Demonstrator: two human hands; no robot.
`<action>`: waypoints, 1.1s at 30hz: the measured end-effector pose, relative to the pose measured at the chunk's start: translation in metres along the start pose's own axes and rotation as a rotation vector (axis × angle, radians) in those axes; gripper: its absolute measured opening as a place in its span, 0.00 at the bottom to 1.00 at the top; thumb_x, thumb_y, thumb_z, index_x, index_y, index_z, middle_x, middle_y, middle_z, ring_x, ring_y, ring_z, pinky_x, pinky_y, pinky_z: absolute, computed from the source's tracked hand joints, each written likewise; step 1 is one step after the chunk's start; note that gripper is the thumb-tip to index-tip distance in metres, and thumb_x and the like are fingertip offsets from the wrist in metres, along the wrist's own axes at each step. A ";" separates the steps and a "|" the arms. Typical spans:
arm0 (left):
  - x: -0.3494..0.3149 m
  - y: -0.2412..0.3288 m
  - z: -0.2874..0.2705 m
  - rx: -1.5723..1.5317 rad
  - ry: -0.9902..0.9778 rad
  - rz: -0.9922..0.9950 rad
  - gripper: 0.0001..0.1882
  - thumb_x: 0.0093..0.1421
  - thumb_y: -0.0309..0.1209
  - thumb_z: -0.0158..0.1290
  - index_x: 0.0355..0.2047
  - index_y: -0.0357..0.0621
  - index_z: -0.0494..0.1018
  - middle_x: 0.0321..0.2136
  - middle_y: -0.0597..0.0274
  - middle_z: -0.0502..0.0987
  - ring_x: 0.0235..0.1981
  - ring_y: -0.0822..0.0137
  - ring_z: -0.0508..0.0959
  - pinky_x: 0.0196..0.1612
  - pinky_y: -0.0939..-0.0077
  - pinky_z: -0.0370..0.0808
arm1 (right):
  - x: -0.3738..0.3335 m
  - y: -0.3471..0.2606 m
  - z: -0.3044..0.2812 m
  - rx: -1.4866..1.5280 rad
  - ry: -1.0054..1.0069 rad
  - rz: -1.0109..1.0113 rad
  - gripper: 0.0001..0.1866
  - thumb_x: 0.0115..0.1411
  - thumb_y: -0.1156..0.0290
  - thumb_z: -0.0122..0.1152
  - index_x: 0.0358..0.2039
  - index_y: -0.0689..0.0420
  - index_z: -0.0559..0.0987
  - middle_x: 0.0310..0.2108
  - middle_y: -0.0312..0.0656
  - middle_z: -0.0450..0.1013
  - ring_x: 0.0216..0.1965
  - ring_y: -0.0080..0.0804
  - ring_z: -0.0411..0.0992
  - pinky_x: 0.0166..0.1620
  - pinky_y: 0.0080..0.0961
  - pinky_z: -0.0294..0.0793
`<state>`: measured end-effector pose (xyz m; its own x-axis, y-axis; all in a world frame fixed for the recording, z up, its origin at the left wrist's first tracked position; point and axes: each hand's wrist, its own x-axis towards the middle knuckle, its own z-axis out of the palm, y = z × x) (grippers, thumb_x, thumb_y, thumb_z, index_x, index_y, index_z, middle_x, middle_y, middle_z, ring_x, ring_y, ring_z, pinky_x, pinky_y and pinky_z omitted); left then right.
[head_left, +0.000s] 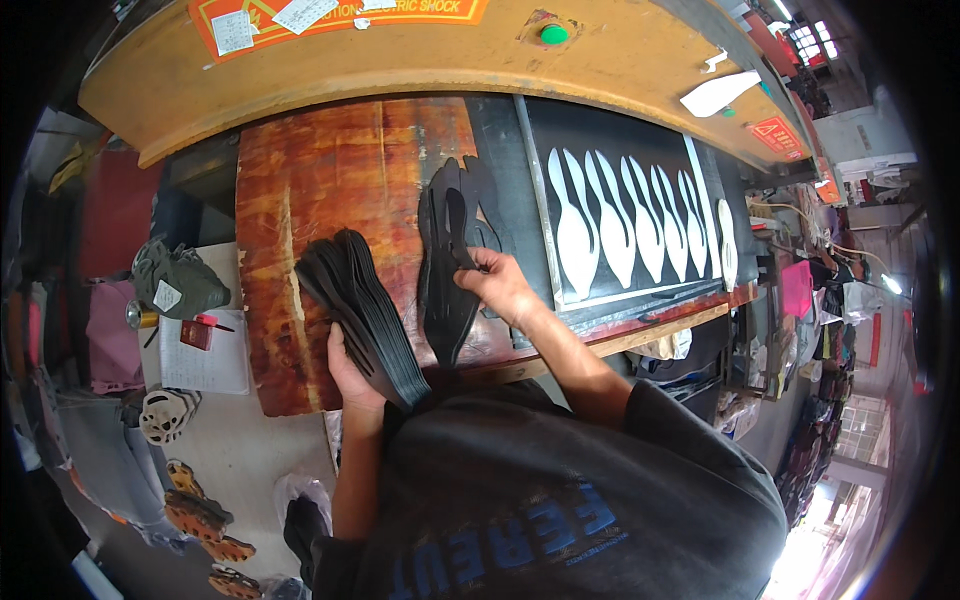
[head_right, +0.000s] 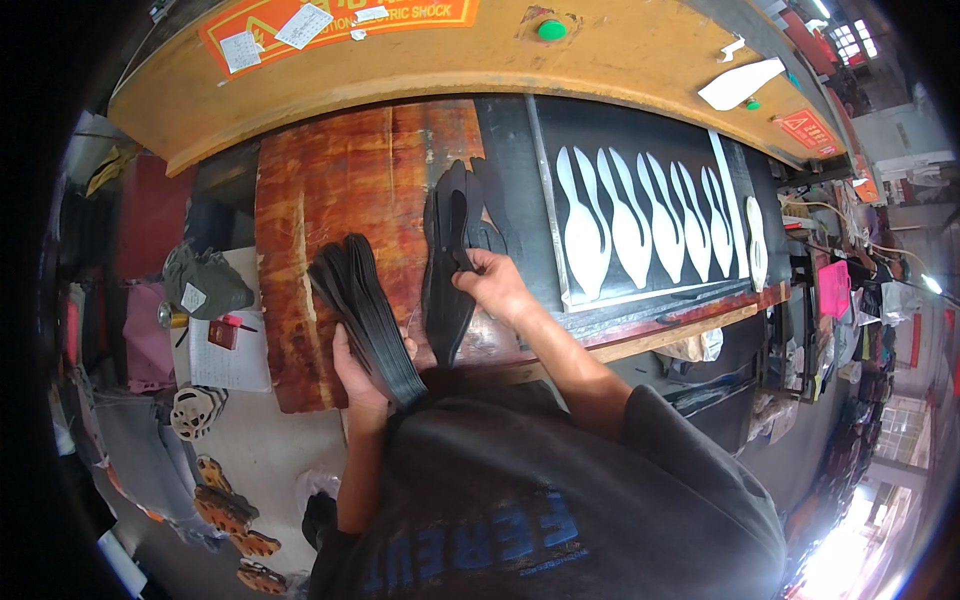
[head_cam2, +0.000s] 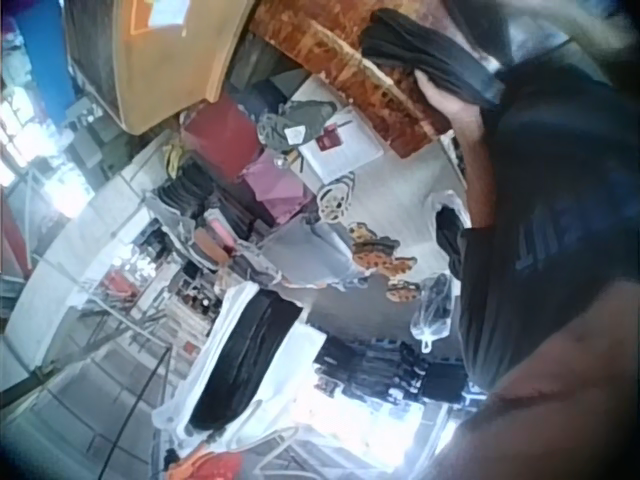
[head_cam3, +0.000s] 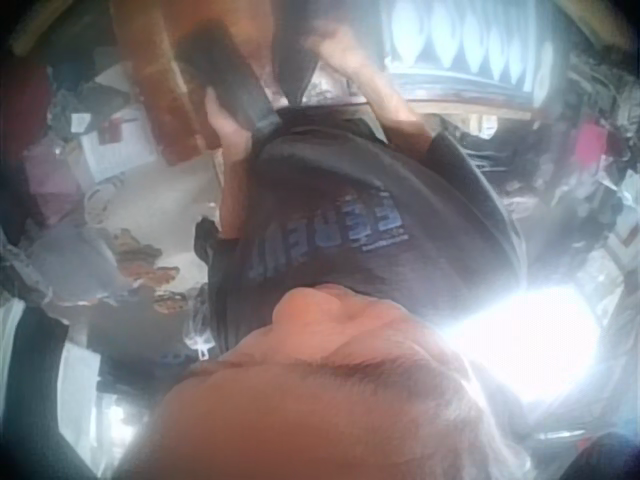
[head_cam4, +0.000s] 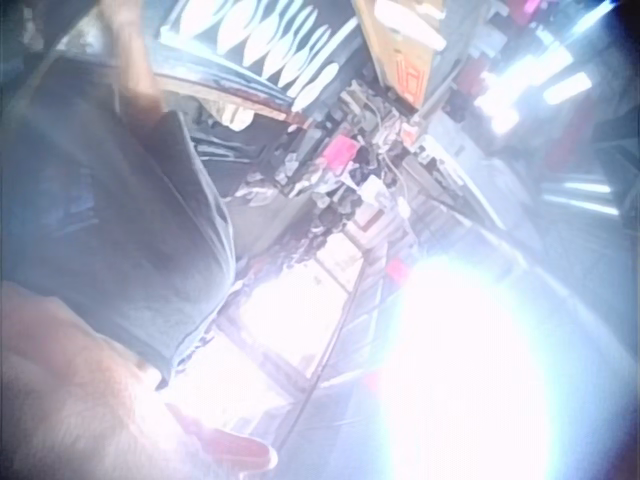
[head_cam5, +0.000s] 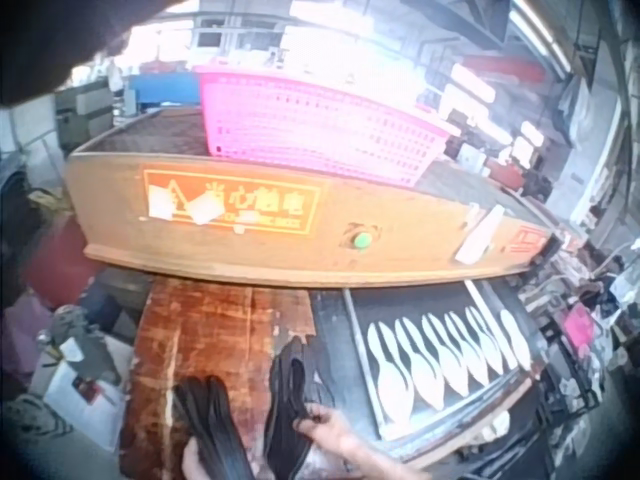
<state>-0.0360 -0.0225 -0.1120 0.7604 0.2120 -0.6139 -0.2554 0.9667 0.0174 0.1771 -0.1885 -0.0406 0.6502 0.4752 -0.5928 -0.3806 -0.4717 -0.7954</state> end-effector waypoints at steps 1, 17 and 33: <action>-0.001 0.000 0.001 0.045 -0.085 0.001 0.42 0.71 0.66 0.46 0.60 0.36 0.77 0.50 0.43 0.84 0.47 0.43 0.84 0.55 0.45 0.82 | -0.003 0.001 0.001 0.024 0.028 -0.014 0.14 0.66 0.74 0.68 0.51 0.60 0.86 0.33 0.32 0.82 0.27 0.16 0.75 0.27 0.15 0.70; -0.008 0.008 -0.021 0.084 -0.235 0.084 0.38 0.74 0.59 0.47 0.70 0.40 0.70 0.64 0.52 0.78 0.60 0.53 0.79 0.63 0.55 0.79 | 0.011 -0.009 0.031 -0.513 -0.185 -0.505 0.28 0.68 0.49 0.68 0.56 0.62 0.85 0.54 0.55 0.83 0.54 0.49 0.81 0.62 0.39 0.77; -0.006 0.010 -0.036 -0.054 -0.322 0.043 0.38 0.73 0.58 0.47 0.70 0.40 0.68 0.63 0.53 0.78 0.61 0.52 0.79 0.67 0.53 0.75 | 0.066 0.001 -0.004 -0.786 0.361 -0.062 0.35 0.55 0.58 0.77 0.60 0.63 0.80 0.51 0.57 0.83 0.53 0.52 0.83 0.59 0.41 0.80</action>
<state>-0.0643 -0.0192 -0.1366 0.8958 0.2953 -0.3322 -0.3161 0.9487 -0.0092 0.2225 -0.1606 -0.0804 0.8744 0.3150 -0.3691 0.1409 -0.8927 -0.4280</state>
